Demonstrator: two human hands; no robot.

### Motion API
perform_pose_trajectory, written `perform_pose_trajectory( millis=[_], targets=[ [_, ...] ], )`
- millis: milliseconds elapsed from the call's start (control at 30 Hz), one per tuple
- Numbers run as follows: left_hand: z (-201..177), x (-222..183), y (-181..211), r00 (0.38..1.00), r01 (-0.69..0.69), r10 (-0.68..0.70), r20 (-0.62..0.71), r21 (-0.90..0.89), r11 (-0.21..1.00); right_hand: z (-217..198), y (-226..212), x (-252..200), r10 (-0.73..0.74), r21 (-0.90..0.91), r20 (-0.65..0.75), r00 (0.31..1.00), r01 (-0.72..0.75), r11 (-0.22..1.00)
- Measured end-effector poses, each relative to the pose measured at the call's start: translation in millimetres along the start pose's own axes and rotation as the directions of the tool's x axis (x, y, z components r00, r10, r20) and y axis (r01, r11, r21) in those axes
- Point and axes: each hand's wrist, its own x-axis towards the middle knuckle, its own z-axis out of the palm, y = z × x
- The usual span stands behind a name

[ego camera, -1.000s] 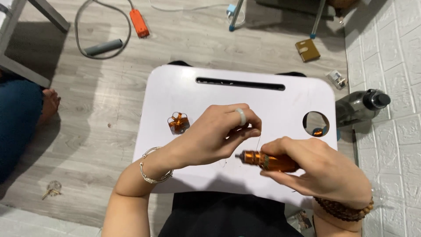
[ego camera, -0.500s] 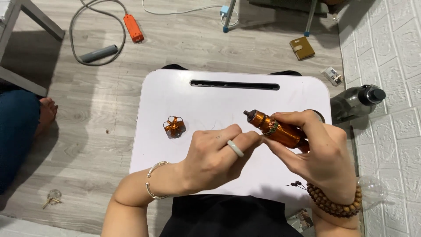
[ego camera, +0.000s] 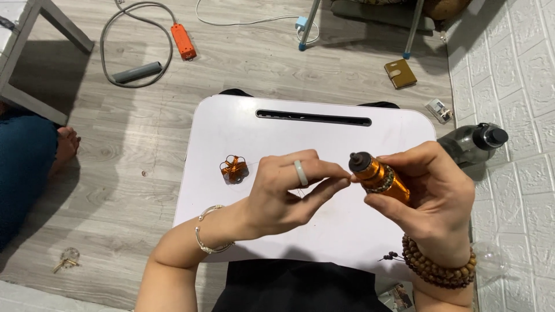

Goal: Winding thin copper wire around a small cylindrical component to assemble an electronic coil.

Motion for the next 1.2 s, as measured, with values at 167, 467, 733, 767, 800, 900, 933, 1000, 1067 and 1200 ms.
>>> perform_pose_trajectory(
  millis=[167, 467, 733, 767, 800, 900, 933, 1000, 1067, 1200],
  targets=[
    [-5.9, 4.4, 1.5, 0.995, 0.092, -0.089, 0.043, -0.08, 0.992, -2.1, 7.7, -0.5, 0.012, 0.162, 0.056, 0.998, -0.021, 0.987],
    [-12.2, 10.2, 4.3, 0.989, 0.13, -0.122, 0.08, -0.109, 0.985, -1.3, 8.4, 5.5, -0.037, 0.385, 0.163, 0.986, -0.029, 0.922],
    [-21.3, 13.6, -3.0, 0.99, 0.016, -0.021, 0.142, 0.031, 0.999, -13.3, -0.5, 12.0, 0.077, 0.104, 0.361, 0.929, -0.122, 0.987],
    [-20.7, 12.7, -2.5, 0.984, -0.054, 0.025, 0.174, 0.164, 0.985, -12.4, -3.0, 17.4, 0.059, -0.134, 0.455, 0.889, 0.002, 0.991],
    [-20.2, 11.9, -2.0, 0.975, -0.128, 0.066, 0.212, 0.291, 0.948, -11.5, -5.5, 23.1, 0.068, -0.346, 0.545, 0.836, 0.15, 0.926],
    [-10.1, 10.1, -10.9, 0.954, -0.111, -0.015, 0.3, 0.401, 0.909, -2.3, 8.2, 18.2, 0.192, -0.551, 0.509, 0.839, 0.146, 0.822],
    [-3.8, 5.5, -12.5, 0.953, -0.11, -0.018, 0.304, 0.399, 0.911, -0.3, 9.3, 19.2, 0.194, -0.549, 0.507, 0.84, 0.141, 0.824],
    [7.5, -1.8, -15.7, 0.963, -0.25, 0.156, 0.218, 0.517, 0.819, 3.5, 10.6, 22.8, 0.096, -0.616, 0.395, 0.914, 0.186, 0.765],
    [5.3, -0.6, -0.5, 0.967, -0.253, 0.184, 0.179, 0.546, 0.798, 2.7, 4.7, 24.5, 0.007, -0.595, 0.335, 0.942, 0.206, 0.777],
    [4.8, -2.0, 10.8, 0.964, -0.254, 0.254, 0.079, 0.563, 0.787, 4.3, -14.5, 23.0, -0.105, -0.531, 0.185, 0.977, 0.189, 0.826]
  ],
)
